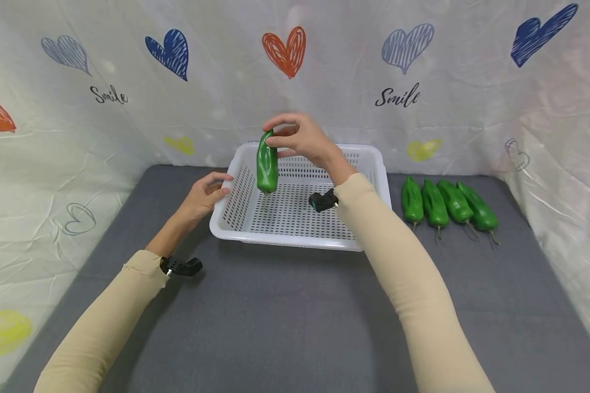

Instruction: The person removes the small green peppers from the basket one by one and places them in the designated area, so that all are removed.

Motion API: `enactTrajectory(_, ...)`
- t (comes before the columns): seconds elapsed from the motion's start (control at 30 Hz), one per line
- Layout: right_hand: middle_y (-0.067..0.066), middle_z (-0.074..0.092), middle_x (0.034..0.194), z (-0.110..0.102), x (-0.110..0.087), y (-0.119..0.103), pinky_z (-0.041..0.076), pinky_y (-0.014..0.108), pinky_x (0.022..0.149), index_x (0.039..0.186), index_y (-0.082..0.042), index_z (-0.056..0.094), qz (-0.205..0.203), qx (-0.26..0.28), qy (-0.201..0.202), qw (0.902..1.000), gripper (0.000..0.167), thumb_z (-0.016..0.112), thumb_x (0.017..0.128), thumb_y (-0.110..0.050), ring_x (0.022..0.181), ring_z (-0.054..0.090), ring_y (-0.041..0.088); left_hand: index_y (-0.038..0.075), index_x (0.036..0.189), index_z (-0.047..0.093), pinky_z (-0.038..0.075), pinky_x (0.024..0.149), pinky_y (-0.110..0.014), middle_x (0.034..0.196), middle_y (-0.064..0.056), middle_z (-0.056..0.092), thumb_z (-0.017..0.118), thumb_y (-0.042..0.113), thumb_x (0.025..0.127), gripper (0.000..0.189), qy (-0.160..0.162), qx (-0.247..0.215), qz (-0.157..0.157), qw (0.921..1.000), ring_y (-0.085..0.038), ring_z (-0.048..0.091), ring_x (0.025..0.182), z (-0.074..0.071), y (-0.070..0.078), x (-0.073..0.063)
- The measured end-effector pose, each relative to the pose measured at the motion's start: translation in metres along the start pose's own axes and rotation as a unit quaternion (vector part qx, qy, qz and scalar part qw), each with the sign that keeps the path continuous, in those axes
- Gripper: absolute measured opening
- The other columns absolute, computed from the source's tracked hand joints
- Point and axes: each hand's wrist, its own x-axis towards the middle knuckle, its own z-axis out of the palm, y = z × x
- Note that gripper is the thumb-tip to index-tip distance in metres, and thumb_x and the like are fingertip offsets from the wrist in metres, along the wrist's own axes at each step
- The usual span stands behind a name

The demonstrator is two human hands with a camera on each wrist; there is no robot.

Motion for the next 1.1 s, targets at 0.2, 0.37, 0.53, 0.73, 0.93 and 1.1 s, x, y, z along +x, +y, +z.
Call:
enactTrajectory(0.2,0.025,0.062,0.117,-0.011,-0.013,-0.005,0.054,0.05,0.087,0.115,-0.001,0.071,-0.001,-0.002,0.004,1.0,0.024,0.075,0.092,0.001,0.1,0.065,0.035,0.0,0.139,0.052,0.056,0.071,-0.033,0.121,-0.028,0.06,0.064,0.008,0.102,0.039,0.002,0.003,0.002,1.0,-0.031,0.064,0.098,0.0,0.0,-0.001)
enactTrajectory(0.37,0.025,0.062,0.117,-0.018,-0.023,-0.01,0.055,0.049,0.085,0.116,-0.001,0.071,-0.002,-0.018,0.01,0.9998,0.024,0.074,0.092,0.001,0.101,0.065,0.035,0.001,0.14,0.053,0.056,0.071,-0.032,0.12,-0.026,0.061,0.064,0.011,0.103,0.04,0.001,0.006,0.006,1.0,-0.025,0.065,0.095,-0.001,0.0,-0.004)
enactTrajectory(0.53,0.025,0.063,0.116,-0.023,-0.031,-0.015,0.055,0.048,0.084,0.117,0.001,0.07,-0.001,-0.031,0.01,0.9995,0.025,0.074,0.092,0.002,0.099,0.066,0.034,0.004,0.14,0.055,0.055,0.073,-0.033,0.122,-0.022,0.061,0.064,0.015,0.103,0.04,0.0,0.007,-0.001,1.0,-0.026,0.065,0.098,-0.003,0.0,-0.005)
enactTrajectory(0.73,0.024,0.065,0.114,-0.03,-0.043,-0.019,0.056,0.047,0.083,0.116,0.001,0.071,-0.003,-0.037,0.013,0.9992,0.024,0.073,0.092,0.004,0.098,0.067,0.033,0.008,0.141,0.057,0.056,0.078,-0.036,0.13,-0.02,0.059,0.064,0.017,0.103,0.04,-0.018,-0.008,-0.001,0.9998,-0.029,0.063,0.105,-0.003,0.0,-0.004)
enactTrajectory(0.93,0.025,0.066,0.111,-0.035,-0.054,-0.021,0.056,0.047,0.083,0.115,0.001,0.072,-0.002,-0.038,0.009,0.9992,0.023,0.073,0.092,0.004,0.096,0.068,0.032,0.01,0.142,0.058,0.056,0.08,-0.036,0.135,-0.018,0.058,0.065,0.019,0.103,0.041,-0.022,-0.03,-0.01,0.9993,-0.031,0.063,0.109,-0.003,-0.001,-0.004)
enactTrajectory(1.1,0.025,0.066,0.11,-0.041,-0.061,-0.024,0.056,0.046,0.083,0.115,0.0,0.072,-0.004,-0.039,0.01,0.9992,0.023,0.073,0.092,0.004,0.095,0.068,0.031,0.008,0.146,0.055,0.055,0.083,-0.037,0.139,-0.018,0.056,0.065,0.02,0.103,0.045,-0.023,-0.024,-0.02,0.9992,-0.03,0.062,0.112,-0.004,0.003,-0.006)
